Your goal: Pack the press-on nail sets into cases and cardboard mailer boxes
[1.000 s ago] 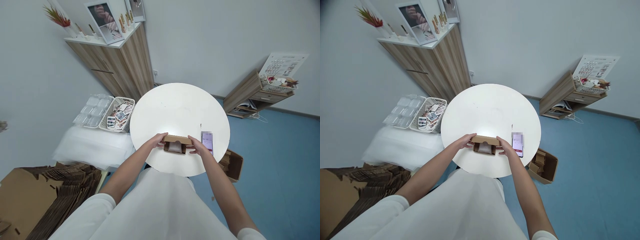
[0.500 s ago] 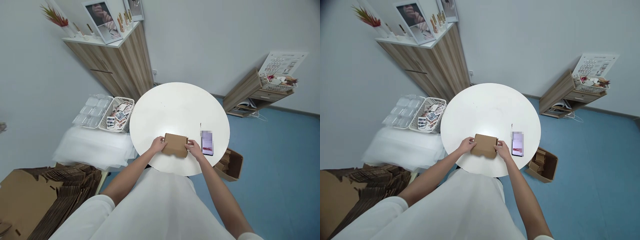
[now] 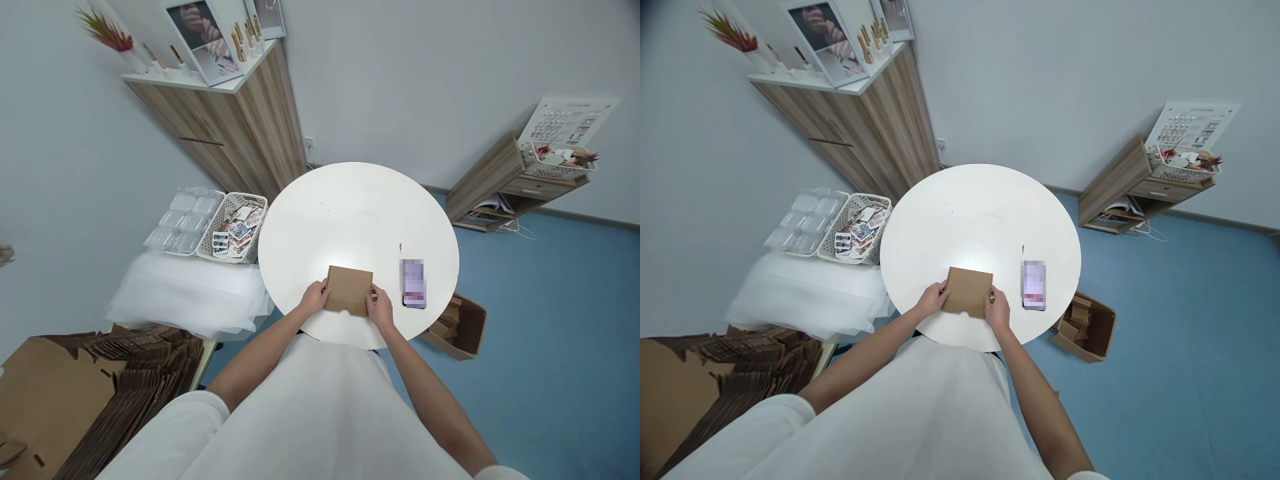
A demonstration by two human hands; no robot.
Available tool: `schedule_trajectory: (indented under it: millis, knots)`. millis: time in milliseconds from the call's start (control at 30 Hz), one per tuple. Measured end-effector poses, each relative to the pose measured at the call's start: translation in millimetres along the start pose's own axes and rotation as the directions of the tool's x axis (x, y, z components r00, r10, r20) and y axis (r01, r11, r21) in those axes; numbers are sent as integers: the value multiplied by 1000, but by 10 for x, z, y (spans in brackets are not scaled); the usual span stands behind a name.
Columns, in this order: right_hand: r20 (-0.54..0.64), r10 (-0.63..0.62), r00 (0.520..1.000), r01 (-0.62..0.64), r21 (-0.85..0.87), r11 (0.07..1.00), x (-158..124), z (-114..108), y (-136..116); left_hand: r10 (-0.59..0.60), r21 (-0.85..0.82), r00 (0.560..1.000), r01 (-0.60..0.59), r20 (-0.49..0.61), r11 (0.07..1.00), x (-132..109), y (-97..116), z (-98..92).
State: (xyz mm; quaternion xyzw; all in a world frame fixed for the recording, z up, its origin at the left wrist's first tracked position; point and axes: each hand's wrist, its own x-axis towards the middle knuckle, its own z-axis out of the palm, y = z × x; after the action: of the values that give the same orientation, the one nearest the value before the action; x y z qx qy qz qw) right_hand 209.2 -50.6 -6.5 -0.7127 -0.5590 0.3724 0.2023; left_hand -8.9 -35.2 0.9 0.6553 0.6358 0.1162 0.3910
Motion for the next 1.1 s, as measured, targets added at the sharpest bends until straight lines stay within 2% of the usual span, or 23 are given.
schedule_trajectory:
  millis: [167,267,367,500,667,833,900,1000,1100]
  knots:
    - [42,-124,991,121,66,990,-141,2,197,42,-39,998,-43,-47,998,-146,-120,53]
    - [79,-272,959,269,41,962,-253,36,292,145,-71,987,-149,-63,986,-282,-182,116]
    - [117,-328,937,329,13,944,-305,67,318,212,-116,976,-217,-49,969,-359,-189,166]
    - [129,-326,937,325,31,945,-289,13,261,195,-131,975,-209,-108,969,-351,-112,146]
    - [214,-293,932,285,69,956,-189,-258,50,196,-73,963,-212,-184,975,-259,90,-74]
    - [207,-187,960,196,-26,980,64,-538,-289,153,45,971,-147,-185,988,-38,307,-340]
    - [207,-165,964,180,-55,982,176,-602,-410,127,88,982,-115,-143,989,70,345,-402]
    - [224,-132,965,155,-87,984,307,-640,-542,76,111,993,-67,-86,992,189,346,-429]
    - [221,-108,969,133,-100,986,394,-633,-619,22,118,996,-12,-91,993,225,332,-409]
